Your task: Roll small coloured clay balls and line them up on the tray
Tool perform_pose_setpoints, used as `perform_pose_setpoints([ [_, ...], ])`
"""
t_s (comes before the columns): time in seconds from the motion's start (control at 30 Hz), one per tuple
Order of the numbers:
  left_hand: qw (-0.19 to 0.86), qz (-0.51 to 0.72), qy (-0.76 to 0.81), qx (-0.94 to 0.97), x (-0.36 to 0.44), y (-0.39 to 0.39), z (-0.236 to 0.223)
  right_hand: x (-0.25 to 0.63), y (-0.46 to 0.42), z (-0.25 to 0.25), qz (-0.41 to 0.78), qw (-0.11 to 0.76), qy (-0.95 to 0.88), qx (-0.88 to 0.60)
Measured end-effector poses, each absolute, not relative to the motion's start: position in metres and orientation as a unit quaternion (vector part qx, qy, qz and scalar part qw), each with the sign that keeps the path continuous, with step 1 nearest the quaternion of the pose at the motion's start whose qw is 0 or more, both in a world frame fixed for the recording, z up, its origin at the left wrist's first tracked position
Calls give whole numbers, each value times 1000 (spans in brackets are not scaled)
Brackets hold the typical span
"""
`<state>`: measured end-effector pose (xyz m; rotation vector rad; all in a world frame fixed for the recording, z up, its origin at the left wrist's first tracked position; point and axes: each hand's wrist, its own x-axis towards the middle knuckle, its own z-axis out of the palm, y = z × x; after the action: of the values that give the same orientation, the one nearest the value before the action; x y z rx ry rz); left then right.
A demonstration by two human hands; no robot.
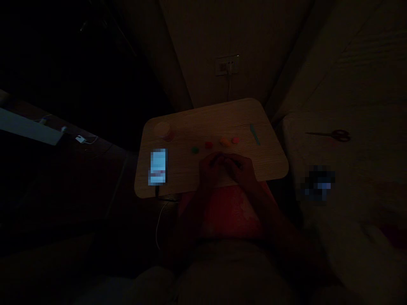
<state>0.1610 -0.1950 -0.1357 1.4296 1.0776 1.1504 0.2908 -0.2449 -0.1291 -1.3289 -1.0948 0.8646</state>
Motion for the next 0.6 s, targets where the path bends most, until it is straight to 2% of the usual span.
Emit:
perform_pose_setpoints([
  [0.2, 526, 504, 407, 551, 157, -194, -129, 293, -245, -126, 475, 565, -409, -536],
  [0.47, 635, 445, 343, 531, 157, -201, -136, 300, -247, -134, 507, 562, -398, -518],
  [0.6, 646, 446, 366, 500, 157, -203, -135, 299, -247, -130, 488, 544, -448, -515],
])
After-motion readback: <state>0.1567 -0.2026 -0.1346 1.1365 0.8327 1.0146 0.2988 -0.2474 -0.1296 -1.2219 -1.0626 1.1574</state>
